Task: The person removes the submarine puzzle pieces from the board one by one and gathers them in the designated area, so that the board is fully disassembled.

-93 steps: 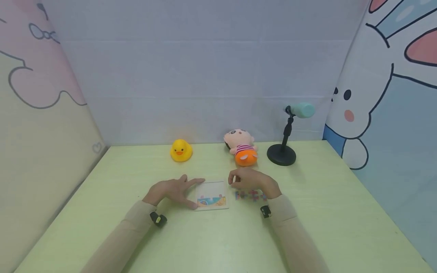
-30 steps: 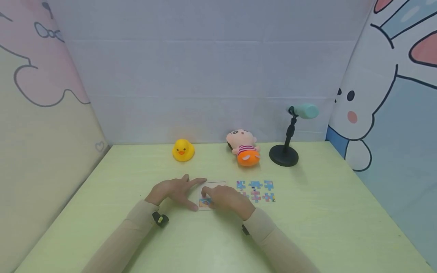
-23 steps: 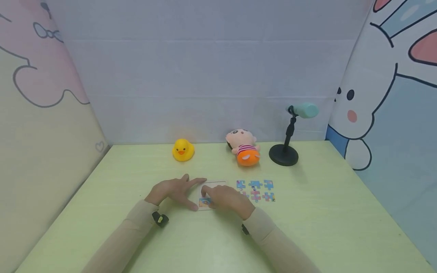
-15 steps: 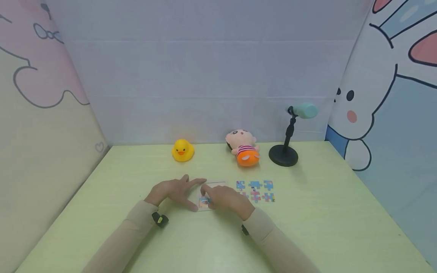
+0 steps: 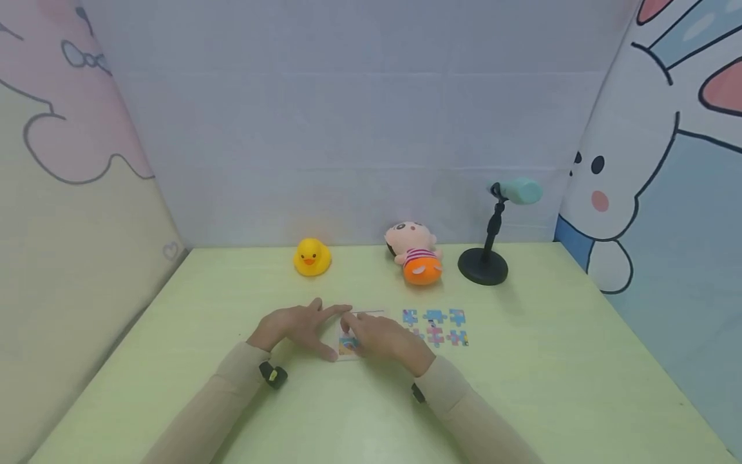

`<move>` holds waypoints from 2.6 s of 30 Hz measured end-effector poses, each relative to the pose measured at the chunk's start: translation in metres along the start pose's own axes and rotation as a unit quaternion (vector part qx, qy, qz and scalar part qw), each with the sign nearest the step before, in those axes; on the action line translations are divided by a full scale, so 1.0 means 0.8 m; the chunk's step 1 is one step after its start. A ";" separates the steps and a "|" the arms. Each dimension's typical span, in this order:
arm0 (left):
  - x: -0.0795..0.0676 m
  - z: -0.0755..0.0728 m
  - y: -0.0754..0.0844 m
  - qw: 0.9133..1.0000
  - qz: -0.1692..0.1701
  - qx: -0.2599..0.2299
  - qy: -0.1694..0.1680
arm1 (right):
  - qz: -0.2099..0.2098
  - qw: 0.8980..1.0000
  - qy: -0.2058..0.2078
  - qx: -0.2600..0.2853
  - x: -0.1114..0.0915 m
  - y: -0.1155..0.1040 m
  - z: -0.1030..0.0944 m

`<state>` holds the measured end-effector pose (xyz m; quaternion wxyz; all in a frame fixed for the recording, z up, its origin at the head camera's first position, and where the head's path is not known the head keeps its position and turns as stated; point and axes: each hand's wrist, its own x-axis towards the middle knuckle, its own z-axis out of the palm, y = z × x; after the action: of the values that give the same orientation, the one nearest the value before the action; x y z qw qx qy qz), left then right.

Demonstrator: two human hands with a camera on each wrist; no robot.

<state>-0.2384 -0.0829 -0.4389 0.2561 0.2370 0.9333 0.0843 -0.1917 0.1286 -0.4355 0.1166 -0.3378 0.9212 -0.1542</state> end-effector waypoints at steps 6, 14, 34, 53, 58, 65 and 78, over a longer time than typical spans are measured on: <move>0.003 -0.002 -0.002 1.000 -0.002 0.005 -0.003 | -0.036 0.998 0.044 0.005 0.004 0.001 -0.003; 0.004 -0.002 0.001 1.000 0.001 -0.002 -0.011 | -0.066 0.996 0.049 0.033 0.003 0.004 -0.009; 0.008 0.000 -0.002 1.000 0.003 0.006 -0.009 | -0.041 0.994 -0.046 0.087 -0.027 0.039 -0.053; 0.006 0.001 -0.003 1.000 0.000 -0.017 -0.008 | 0.036 0.985 -0.117 0.122 -0.053 0.062 -0.079; 0.005 0.001 -0.002 1.000 -0.003 -0.018 -0.004 | 0.063 0.978 -0.138 0.145 -0.056 0.073 -0.077; 0.001 0.001 0.000 1.000 -0.005 -0.016 -0.006 | 0.060 0.975 -0.158 0.147 -0.057 0.088 -0.073; 0.006 0.002 -0.003 1.000 -0.002 -0.012 -0.010 | 0.060 0.972 -0.171 0.146 -0.058 0.092 -0.069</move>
<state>-0.2419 -0.0827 -0.4431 0.2688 0.2329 0.9300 0.0926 -0.2179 0.2237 -0.4058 0.3299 -0.2825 0.8736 -0.2195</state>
